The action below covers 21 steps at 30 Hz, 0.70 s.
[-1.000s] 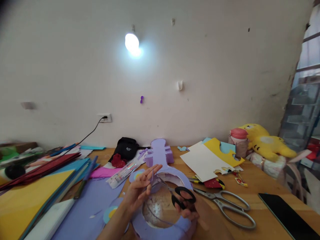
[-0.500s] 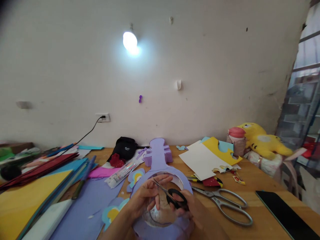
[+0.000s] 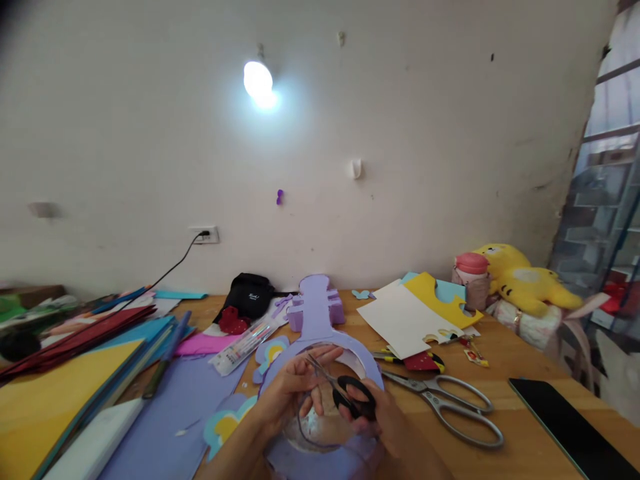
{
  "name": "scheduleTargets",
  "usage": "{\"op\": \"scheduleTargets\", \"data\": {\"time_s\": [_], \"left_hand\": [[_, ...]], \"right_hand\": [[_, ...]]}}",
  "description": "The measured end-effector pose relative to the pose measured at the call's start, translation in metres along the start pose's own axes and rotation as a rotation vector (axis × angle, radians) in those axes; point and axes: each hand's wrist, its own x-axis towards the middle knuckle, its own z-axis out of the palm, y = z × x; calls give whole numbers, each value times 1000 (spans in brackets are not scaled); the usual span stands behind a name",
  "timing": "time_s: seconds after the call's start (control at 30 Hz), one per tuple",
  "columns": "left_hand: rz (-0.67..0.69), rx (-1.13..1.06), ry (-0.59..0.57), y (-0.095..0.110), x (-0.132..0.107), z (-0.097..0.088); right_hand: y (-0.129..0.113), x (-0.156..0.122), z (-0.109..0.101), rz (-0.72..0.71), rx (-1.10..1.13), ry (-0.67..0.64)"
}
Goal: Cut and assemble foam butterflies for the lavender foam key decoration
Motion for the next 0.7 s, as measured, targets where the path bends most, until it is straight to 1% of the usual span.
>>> {"op": "scheduleTargets", "data": {"time_s": [0.17,0.33,0.4,0.47,0.57,0.63,0.7], "left_hand": [[-61,46,50,-4,-1,6],[-76,85,76,-5,-2,12],[-35,85,139,-3,-1,15],[-2,80,234,-2,0,17],[-40,70,352,2,3,17],[-63,73,401,4,4,17],[-63,88,418,5,4,17]], "right_hand": [[-1,-3,2,-2,5,-71],[-1,-2,1,-21,76,-89],[-1,-2,0,-17,93,-84],[-1,-2,0,7,81,-94],[0,-2,-1,31,49,-114],[1,-1,-1,26,43,-108],[2,-1,-1,15,47,-96]]}}
